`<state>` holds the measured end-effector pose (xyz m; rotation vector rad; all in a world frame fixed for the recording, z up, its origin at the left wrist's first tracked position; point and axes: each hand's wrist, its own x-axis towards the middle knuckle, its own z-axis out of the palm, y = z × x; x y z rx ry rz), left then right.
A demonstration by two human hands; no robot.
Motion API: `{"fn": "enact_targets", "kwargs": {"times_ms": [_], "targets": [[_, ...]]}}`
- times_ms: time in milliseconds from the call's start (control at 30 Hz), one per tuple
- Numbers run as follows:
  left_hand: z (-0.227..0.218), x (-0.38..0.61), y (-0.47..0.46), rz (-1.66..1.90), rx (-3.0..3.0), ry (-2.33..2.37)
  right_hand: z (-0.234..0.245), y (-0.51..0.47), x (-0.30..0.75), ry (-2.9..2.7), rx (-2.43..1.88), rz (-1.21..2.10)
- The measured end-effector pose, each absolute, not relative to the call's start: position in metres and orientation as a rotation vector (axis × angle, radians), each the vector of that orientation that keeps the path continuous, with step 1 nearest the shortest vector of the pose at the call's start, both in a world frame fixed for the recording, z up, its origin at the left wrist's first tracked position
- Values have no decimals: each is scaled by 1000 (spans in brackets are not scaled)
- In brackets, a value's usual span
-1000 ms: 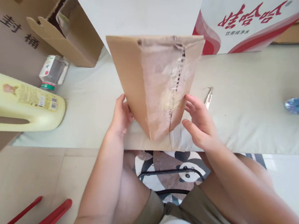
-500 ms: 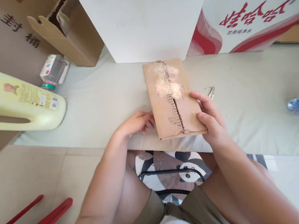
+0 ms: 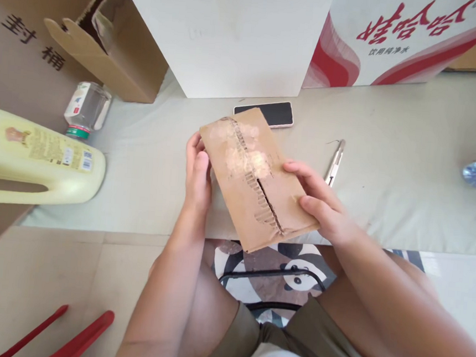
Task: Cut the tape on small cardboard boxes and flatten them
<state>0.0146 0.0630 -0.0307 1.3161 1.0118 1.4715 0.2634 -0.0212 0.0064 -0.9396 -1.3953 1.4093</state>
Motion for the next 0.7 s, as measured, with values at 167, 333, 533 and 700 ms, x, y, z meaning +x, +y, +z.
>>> {"fn": "enact_targets", "kwargs": {"times_ms": [167, 333, 533, 700], "targets": [[-30, 11, 66, 1470, 1367, 872, 3, -24, 261, -1419, -865, 1434], [-26, 7, 68, 1430, 1377, 894, 3, -23, 258, -1406, -848, 1405], [-15, 18, 62, 1416, 1384, 1061, 2, -22, 257, -1406, -892, 1375], [-14, 21, 61, 1402, 1400, 1092, -1, -22, 255, -1408, -937, 1335]]}}
